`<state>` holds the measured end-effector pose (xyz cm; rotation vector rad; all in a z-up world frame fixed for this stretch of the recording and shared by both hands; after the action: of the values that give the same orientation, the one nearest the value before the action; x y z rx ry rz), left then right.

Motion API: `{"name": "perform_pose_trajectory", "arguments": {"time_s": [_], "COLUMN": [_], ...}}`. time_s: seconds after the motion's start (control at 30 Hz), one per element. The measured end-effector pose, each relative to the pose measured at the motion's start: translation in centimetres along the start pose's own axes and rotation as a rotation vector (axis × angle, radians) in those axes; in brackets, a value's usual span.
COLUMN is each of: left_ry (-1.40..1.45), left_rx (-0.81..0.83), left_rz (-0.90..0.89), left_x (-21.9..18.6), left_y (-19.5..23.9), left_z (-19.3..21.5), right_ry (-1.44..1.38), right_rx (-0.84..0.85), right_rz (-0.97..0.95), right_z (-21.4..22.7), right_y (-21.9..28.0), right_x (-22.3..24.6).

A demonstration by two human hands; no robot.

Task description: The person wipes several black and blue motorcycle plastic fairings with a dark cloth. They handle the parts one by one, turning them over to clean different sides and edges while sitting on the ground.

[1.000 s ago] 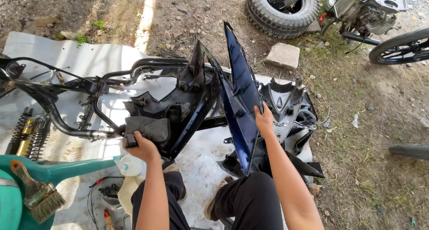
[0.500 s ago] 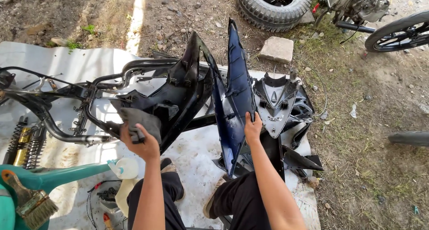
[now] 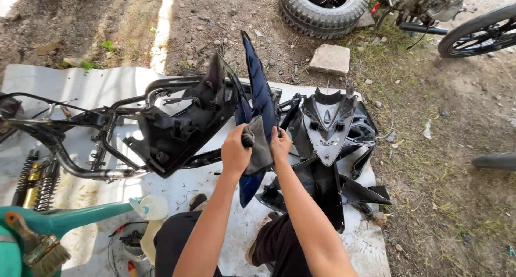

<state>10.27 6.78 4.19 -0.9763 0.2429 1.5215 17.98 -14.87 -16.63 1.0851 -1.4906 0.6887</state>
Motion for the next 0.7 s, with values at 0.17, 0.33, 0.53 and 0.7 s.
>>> {"name": "perform_pose_trajectory", "arguments": {"time_s": [0.17, 0.33, 0.53, 0.7], "left_ry": [-0.127, -0.262, -0.624, -0.723], "left_rx": [0.063, 0.291, 0.575, 0.603], "left_rz": [-0.036, -0.081, -0.221, -0.244], "left_x": [4.4, 3.8, 6.2, 2.8], "left_y": [0.7, 1.3, 0.8, -0.9], "left_z": [-2.6, -5.1, -12.9, -9.6], "right_ry": [0.166, -0.068, -0.152, -0.209], "right_rx": [-0.15, -0.196, -0.234, -0.273], "right_rz": [0.069, 0.087, 0.209, 0.19], "right_z": [-1.2, -0.3, 0.1, 0.1], "right_y": [0.3, 1.1, -0.8, -1.7], "right_x": [0.7, -1.1, -2.8, -4.6]}}
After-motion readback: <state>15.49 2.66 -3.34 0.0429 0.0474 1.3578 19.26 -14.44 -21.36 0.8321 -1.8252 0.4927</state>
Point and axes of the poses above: each hand's wrist, its own y-axis away from the middle knuckle, its own z-axis out of the back of the hand, x = y × z, the point moved 10 cm from there along -y, towards the middle knuckle, and after that the axes turned 10 degrees about -y, right-handed, at the moved point
